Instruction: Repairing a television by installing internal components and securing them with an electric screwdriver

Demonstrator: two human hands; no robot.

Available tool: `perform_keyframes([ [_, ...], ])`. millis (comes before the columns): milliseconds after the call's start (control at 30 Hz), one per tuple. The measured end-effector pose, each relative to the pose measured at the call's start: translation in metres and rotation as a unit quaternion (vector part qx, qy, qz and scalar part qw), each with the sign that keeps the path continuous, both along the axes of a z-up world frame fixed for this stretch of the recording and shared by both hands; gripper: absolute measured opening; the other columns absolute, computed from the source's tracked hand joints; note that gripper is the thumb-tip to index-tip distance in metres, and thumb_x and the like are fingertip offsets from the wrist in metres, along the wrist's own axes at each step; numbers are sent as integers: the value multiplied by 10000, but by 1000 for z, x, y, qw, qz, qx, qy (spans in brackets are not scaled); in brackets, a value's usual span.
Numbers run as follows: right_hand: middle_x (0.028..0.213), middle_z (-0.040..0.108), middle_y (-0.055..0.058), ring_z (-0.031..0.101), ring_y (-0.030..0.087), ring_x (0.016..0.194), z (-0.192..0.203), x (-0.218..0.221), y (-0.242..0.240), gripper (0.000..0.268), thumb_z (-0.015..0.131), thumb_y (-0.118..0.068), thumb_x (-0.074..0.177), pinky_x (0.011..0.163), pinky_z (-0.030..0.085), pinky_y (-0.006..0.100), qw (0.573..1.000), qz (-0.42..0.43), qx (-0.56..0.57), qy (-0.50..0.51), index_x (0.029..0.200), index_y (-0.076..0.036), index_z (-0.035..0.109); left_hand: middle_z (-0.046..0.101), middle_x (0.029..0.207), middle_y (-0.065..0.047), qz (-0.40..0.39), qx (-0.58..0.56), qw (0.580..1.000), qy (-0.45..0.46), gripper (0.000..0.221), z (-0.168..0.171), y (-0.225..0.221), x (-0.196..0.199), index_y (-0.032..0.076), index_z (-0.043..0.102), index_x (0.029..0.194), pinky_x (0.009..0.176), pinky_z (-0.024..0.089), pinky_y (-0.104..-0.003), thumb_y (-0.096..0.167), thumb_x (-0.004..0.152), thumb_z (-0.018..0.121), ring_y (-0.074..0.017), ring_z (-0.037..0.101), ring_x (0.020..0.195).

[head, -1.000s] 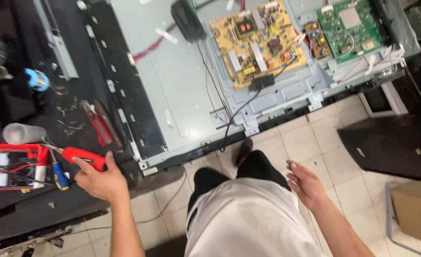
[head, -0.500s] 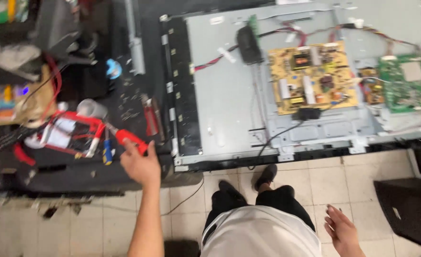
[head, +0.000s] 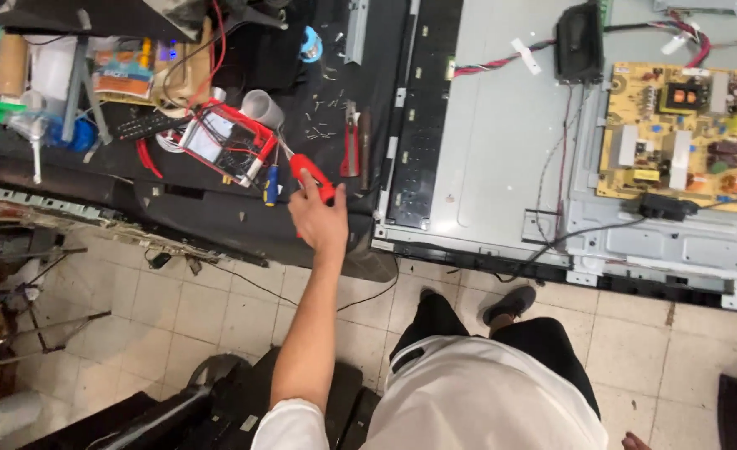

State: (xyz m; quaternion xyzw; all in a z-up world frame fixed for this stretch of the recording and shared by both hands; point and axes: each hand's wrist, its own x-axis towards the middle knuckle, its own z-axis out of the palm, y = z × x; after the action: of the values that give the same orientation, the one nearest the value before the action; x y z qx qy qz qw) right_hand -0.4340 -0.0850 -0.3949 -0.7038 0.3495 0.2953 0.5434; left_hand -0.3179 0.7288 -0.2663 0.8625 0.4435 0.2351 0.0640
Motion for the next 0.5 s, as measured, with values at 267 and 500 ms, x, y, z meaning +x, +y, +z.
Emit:
perform_keyframes([
  [267, 1166, 783, 122, 710, 241, 975, 54, -11, 38, 359, 798, -197, 1033, 857, 553, 362, 978, -160, -132, -27, 1365, -60, 801, 670, 774, -134, -132, 174, 976, -6, 359, 44, -19, 1, 151, 653, 844, 686, 444, -525, 411, 961, 871, -395, 618, 723],
  [500, 1262, 784, 141, 703, 251, 974, 157, 41, 79, 407, 713, -200, 1035, 894, 573, 392, 976, -176, -129, 14, 1409, -48, 771, 658, 1323, -418, -96, 133, 986, 28, 853, 40, -6, -17, -162, 533, 1586, 883, 511, -698, 522, 1203, 870, -603, 614, 1155],
])
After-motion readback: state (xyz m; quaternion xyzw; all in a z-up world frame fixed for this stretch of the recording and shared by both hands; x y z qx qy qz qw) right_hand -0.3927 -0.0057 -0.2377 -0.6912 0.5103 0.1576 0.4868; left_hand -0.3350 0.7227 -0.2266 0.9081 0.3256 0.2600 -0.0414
